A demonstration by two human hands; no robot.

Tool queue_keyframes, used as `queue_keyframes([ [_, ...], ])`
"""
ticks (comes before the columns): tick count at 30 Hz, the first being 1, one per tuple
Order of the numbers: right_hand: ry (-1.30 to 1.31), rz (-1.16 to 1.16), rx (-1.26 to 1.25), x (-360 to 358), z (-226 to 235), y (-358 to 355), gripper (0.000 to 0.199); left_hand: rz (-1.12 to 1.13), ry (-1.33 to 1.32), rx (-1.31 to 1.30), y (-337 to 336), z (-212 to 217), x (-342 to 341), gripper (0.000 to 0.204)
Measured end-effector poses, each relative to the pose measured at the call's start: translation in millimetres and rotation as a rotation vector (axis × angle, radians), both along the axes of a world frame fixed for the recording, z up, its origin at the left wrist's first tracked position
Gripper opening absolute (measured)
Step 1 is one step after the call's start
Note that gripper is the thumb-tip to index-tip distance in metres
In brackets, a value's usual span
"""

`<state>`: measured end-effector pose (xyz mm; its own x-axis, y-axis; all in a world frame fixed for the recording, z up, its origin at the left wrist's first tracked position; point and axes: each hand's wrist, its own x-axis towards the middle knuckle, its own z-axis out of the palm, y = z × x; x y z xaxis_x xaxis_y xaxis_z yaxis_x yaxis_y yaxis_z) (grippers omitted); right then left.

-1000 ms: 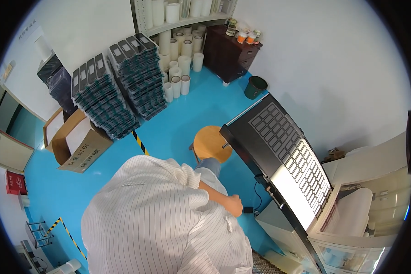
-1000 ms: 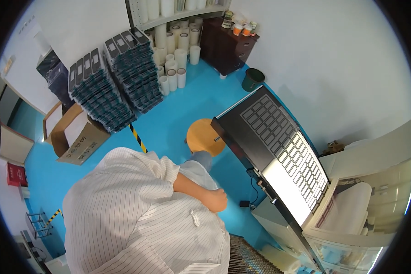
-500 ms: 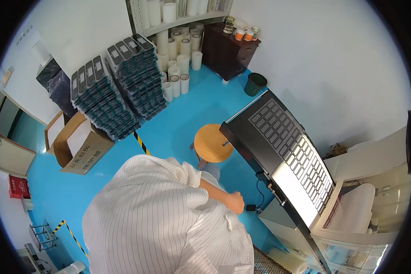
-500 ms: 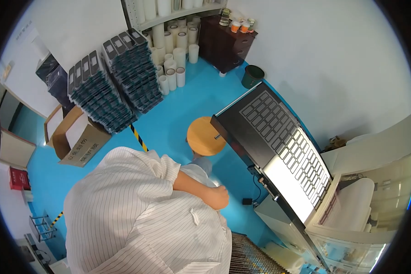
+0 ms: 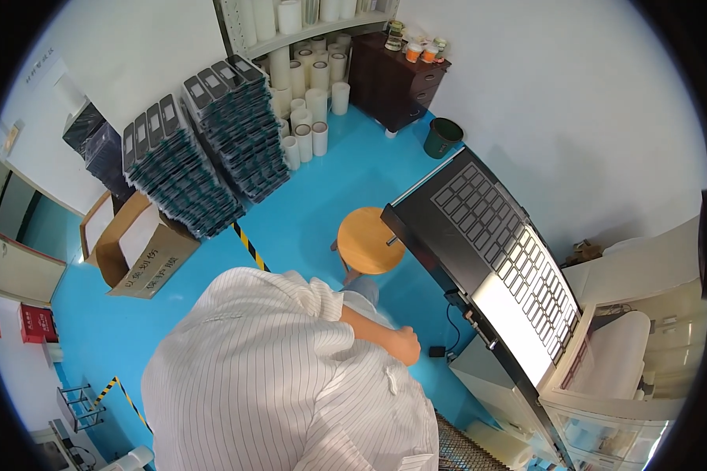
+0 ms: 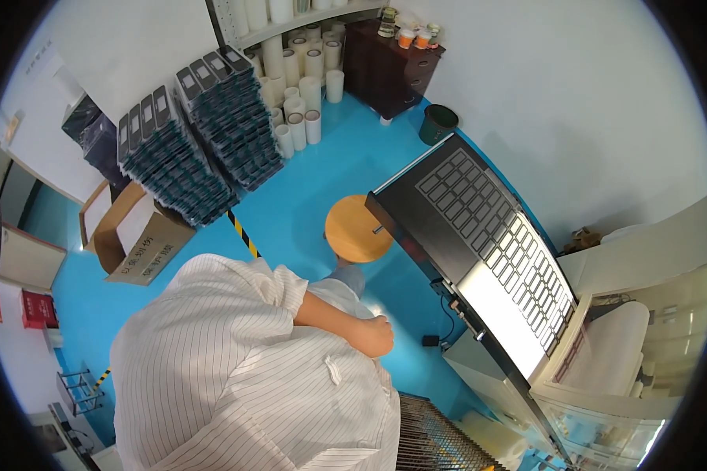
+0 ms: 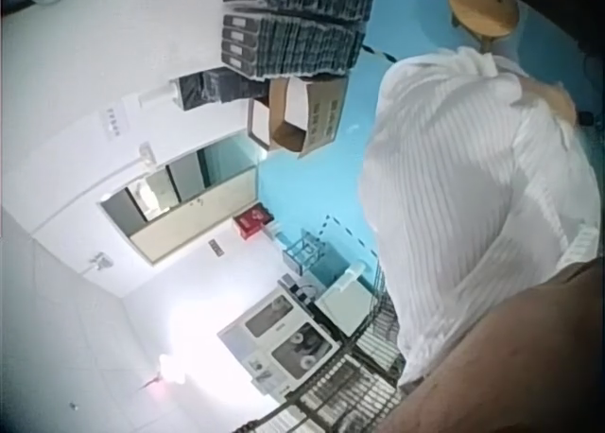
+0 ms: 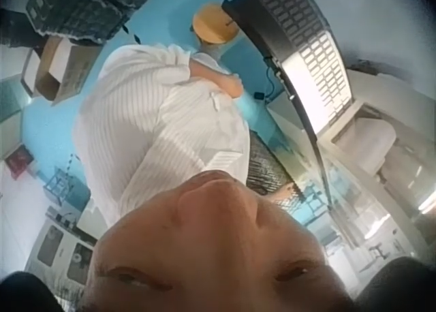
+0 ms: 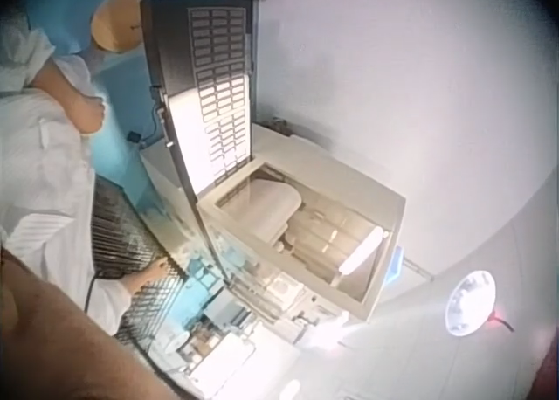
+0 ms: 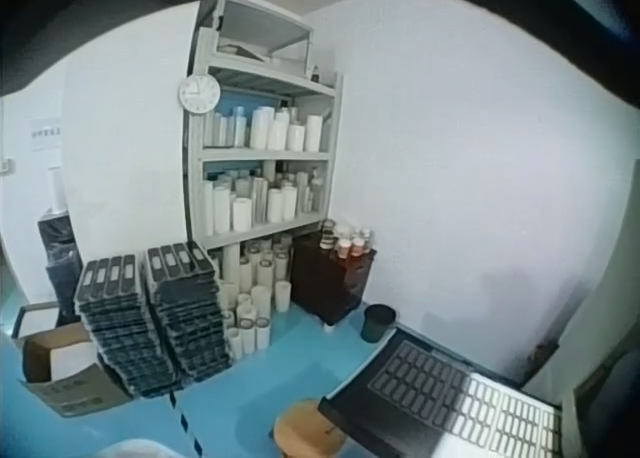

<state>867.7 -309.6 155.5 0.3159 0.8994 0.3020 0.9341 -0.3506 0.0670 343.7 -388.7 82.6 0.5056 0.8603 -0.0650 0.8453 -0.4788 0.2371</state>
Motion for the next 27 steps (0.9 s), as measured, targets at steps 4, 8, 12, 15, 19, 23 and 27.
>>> queue_keyframes([
  [4,0.059,0.020,0.014,4,0,-2,0.063,-0.018,0.005,0.023,0,1,-1,0.014],
  [8,0.055,0.063,0.066,10,-4,-1,0.063,-0.016,-0.002,0.024,0,-3,-2,0.014],
  [12,0.023,0.159,0.087,2,0,-5,0.058,0.018,-0.017,0.070,-4,-4,-7,0.014],
  [15,0.053,0.160,0.079,-3,5,-6,0.057,-0.001,-0.039,-0.011,-1,-7,-8,0.015],
  [19,0.119,0.150,0.058,-8,9,-8,0.055,0.019,-0.061,0.023,-4,-1,-13,0.015],
  [23,0.104,0.154,0.075,-5,4,-7,0.054,-0.001,-0.035,0.001,-2,0,-15,0.015],
  [27,0.045,0.197,0.087,9,-6,-2,0.050,-0.013,-0.015,-0.035,-1,1,-18,0.015],
])
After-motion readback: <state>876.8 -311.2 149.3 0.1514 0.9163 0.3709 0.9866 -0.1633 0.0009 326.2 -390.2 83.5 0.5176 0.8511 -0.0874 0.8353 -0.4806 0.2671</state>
